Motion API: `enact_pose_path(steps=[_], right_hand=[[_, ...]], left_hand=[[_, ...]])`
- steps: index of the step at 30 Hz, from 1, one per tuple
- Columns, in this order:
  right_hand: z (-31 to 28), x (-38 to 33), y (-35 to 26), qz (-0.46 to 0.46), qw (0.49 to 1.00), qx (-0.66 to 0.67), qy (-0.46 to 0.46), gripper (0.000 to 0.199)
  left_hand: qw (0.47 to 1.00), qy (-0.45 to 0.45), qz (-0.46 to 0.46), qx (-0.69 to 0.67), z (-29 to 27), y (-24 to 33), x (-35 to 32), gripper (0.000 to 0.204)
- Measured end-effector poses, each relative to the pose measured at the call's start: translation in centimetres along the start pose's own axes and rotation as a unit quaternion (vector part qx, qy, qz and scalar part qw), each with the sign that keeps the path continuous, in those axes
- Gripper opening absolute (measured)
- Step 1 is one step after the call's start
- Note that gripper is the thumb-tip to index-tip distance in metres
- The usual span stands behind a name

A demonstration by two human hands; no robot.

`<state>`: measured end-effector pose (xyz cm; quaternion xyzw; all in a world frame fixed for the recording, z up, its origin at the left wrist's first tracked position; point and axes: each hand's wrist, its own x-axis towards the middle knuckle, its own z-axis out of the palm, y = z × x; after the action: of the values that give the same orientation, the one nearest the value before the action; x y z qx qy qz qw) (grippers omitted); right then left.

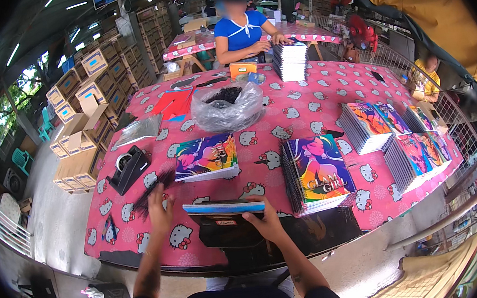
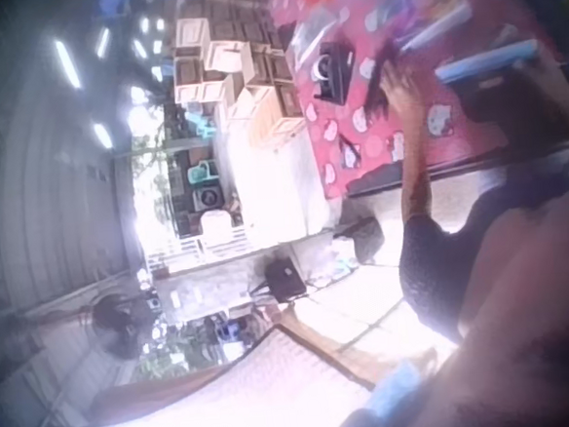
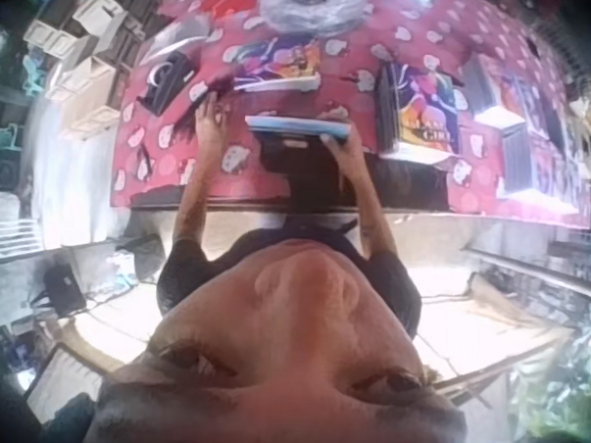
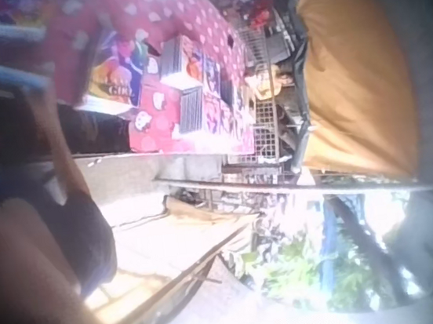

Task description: The person binds notebooks by threading blue plastic spiral coils through pre-punched holes in stacks of paper and covers.

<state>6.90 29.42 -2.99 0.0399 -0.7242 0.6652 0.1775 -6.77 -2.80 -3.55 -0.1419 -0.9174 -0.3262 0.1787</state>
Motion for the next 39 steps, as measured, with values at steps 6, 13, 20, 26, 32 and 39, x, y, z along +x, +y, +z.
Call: enact_pose_path(steps=[6, 13, 20, 26, 32, 39], right_hand=[[-0.8, -0.7, 0.0, -0.032, 0.999, -0.039, -0.009, 0.044], [-1.2, -0.9, 0.7, 0.035, 0.999, 0.021, -0.004, 0.039], [0.0, -1.2, 0.2, 0.011, 0.998, 0.042, 0.041, 0.046], [1.2, -1.3, 0.1, -0.012, 0.998, -0.02, 0.053, 0.053], [2.8, 0.9, -7.3, -0.236, 0.931, -0.242, 0.14, 0.058], [10.8, 4.7, -5.9, -0.258, 0.871, -0.408, -0.09, 0.03]], left_hand=[[0.974, 0.03, 0.065, 0.214, 0.5, -11.2, 4.5, 0.032], [0.955, 0.099, 0.17, 0.221, -1.1, -6.3, 4.1, 0.029], [0.976, -0.076, -0.173, -0.108, -3.5, 1.6, -0.6, 0.031], [0.929, 0.014, 0.026, -0.37, 3.4, 3.8, -7.6, 0.051], [0.885, 0.15, -0.099, -0.43, -5.3, 5.0, -3.3, 0.042], [0.923, 0.027, 0.038, -0.382, -3.4, 6.1, -1.8, 0.032]])
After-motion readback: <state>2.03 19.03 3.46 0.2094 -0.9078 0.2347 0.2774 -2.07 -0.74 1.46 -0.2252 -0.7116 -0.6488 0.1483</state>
